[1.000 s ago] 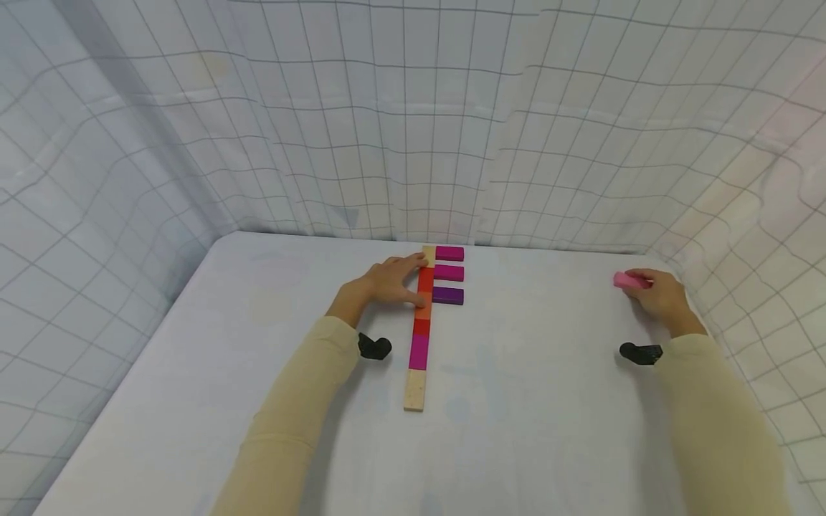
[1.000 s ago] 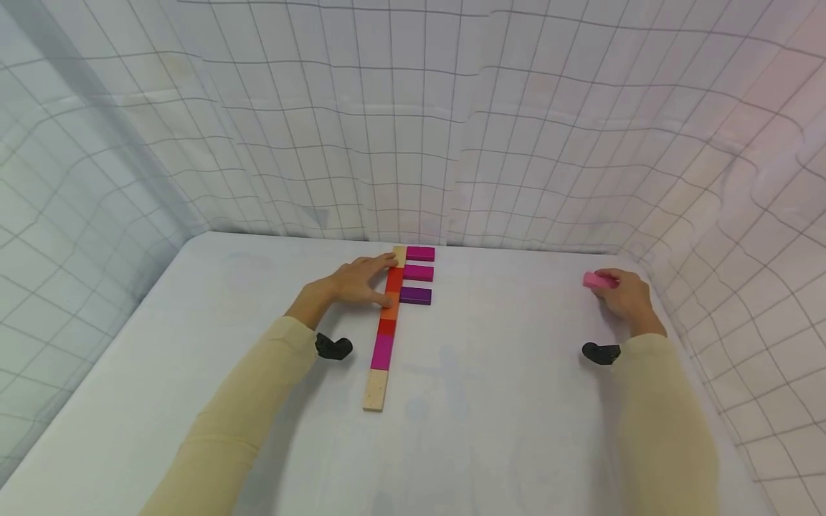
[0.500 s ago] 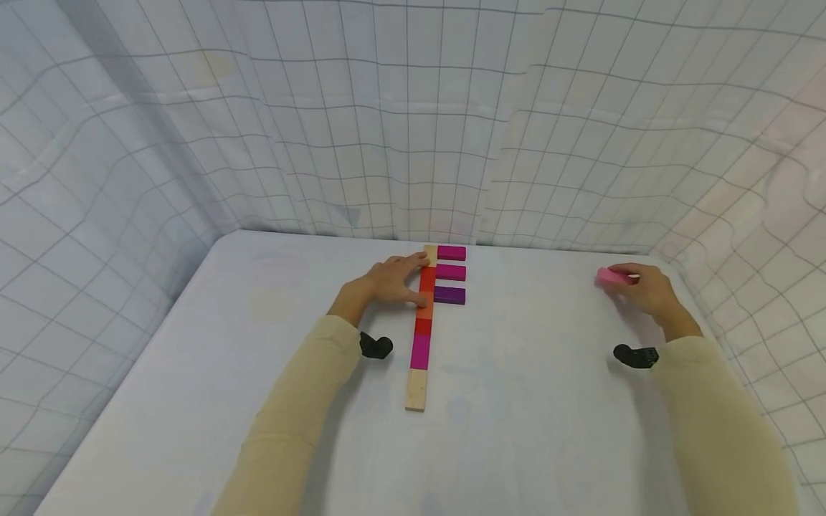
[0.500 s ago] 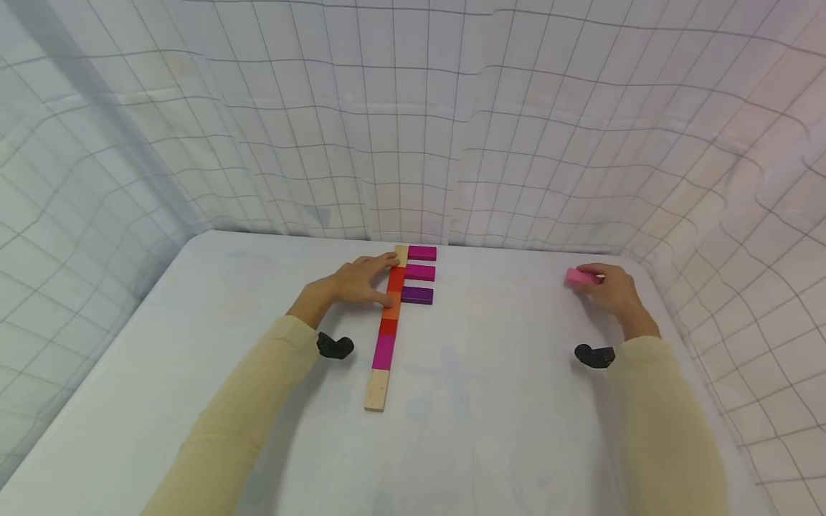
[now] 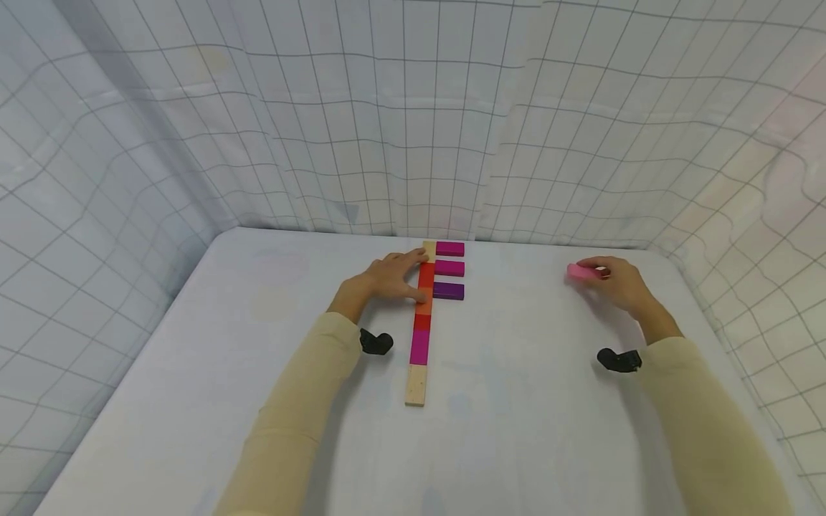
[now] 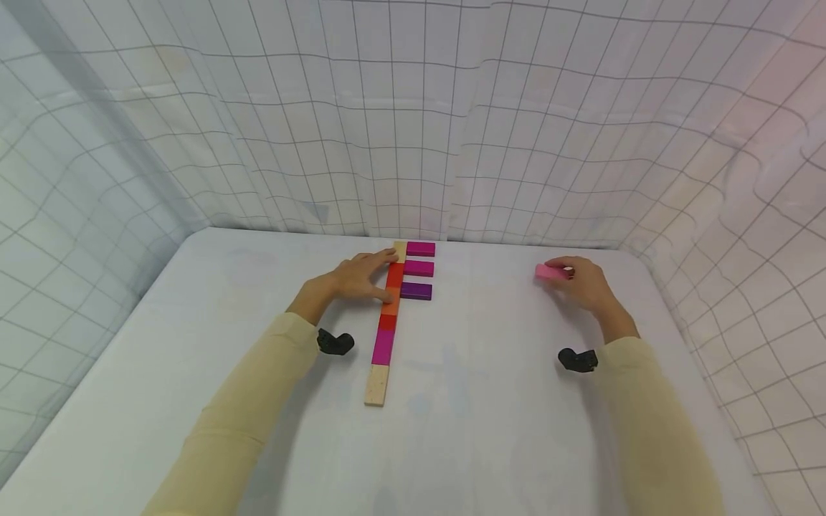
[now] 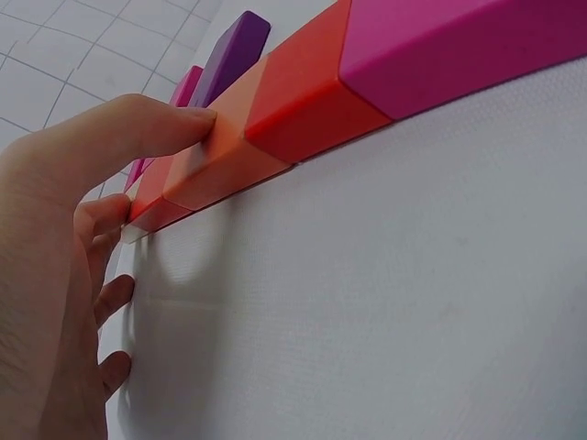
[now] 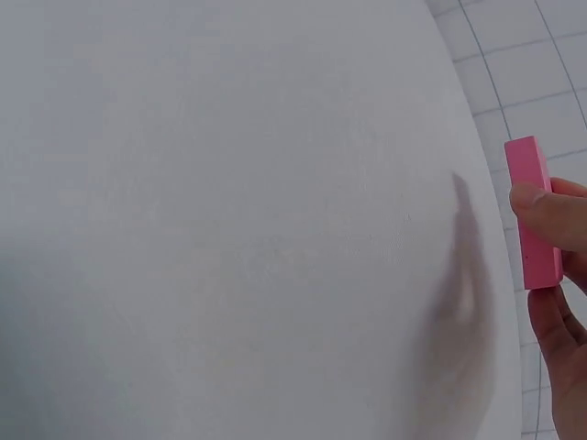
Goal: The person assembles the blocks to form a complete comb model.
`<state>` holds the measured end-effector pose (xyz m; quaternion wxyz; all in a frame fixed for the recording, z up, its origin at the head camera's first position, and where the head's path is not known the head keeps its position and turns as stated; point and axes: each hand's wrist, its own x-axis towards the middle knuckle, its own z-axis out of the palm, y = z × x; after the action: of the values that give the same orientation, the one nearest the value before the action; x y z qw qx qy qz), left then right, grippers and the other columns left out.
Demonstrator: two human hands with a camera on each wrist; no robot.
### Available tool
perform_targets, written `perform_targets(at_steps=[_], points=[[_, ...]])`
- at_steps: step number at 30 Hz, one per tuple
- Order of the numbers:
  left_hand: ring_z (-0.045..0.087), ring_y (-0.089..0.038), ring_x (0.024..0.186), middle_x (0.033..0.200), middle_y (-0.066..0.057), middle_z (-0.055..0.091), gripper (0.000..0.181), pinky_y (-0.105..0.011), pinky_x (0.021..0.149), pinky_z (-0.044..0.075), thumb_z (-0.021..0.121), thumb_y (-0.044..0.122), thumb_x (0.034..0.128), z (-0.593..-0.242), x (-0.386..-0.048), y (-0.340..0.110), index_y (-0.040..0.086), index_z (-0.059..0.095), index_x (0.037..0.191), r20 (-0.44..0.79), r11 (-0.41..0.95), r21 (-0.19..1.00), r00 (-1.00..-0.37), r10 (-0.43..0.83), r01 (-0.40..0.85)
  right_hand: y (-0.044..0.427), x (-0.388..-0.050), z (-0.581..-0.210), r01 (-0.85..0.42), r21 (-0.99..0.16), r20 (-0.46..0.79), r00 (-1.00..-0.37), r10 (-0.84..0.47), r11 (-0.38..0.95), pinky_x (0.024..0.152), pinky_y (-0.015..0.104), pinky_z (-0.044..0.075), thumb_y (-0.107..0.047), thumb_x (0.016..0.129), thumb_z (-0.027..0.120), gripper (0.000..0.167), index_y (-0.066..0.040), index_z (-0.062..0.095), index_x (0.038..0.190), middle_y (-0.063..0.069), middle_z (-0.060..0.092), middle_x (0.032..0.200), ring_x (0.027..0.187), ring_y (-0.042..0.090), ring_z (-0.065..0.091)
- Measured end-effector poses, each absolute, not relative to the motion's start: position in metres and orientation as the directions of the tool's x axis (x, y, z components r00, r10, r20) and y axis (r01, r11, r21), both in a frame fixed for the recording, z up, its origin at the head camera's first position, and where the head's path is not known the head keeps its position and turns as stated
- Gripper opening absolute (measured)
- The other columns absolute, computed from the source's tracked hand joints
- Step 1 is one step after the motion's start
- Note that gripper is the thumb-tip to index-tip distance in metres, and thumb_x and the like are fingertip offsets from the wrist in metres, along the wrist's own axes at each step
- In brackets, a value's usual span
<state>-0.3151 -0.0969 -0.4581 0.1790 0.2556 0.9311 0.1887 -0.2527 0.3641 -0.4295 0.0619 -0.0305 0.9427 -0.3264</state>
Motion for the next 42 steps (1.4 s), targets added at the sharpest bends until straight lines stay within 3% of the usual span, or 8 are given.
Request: perform_targets(at_steps=[7, 22, 42], points=[[0.023, -0.036, 0.150, 0.172, -0.003, 0.016, 0.097, -0.065, 0.116, 0.021, 0.070, 0.056, 0.0851, -0.459, -0.316, -0.097, 0.020, 0.029, 0.165, -0.232, 0.795, 0.451, -0.807, 0.543, 0.405, 0.344, -0.252, -0.428, -0.054, -0.615, -0.110, -0.982, -0.153, 0.787, 0.093, 0.052, 0.048, -0.013, 0.102, 0.067, 0.042, 0.000, 0.059, 0.140, 0.027, 0.052, 0.141, 0.123, 0.044, 0.050], [0.021, -0.035, 0.150, 0.172, -0.004, 0.016, 0.096, -0.065, 0.117, 0.017, 0.068, 0.053, 0.0869, -0.455, -0.309, -0.098, 0.019, 0.026, 0.166, -0.238, 0.796, 0.456, -0.807, 0.540, 0.398, 0.306, -0.242, -0.435, -0.266, -0.610, 0.025, -0.948, -0.318, 0.746, 0.087, 0.047, 0.048, -0.005, 0.094, 0.075, 0.034, 0.001, 0.068, 0.127, 0.021, 0.065, 0.122, 0.102, 0.037, 0.058], [0.024, -0.037, 0.149, 0.171, -0.005, 0.018, 0.096, -0.066, 0.115, 0.020, 0.071, 0.052, 0.0855, -0.452, -0.307, -0.098, 0.017, 0.029, 0.165, -0.201, 0.777, 0.483, -0.813, 0.547, 0.404, 0.222, -0.232, -0.447, -0.391, -0.624, 0.042, -0.882, -0.470, 0.677, 0.095, 0.048, 0.052, -0.008, 0.091, 0.080, 0.037, -0.003, 0.071, 0.126, 0.011, 0.067, 0.119, 0.108, 0.029, 0.059]])
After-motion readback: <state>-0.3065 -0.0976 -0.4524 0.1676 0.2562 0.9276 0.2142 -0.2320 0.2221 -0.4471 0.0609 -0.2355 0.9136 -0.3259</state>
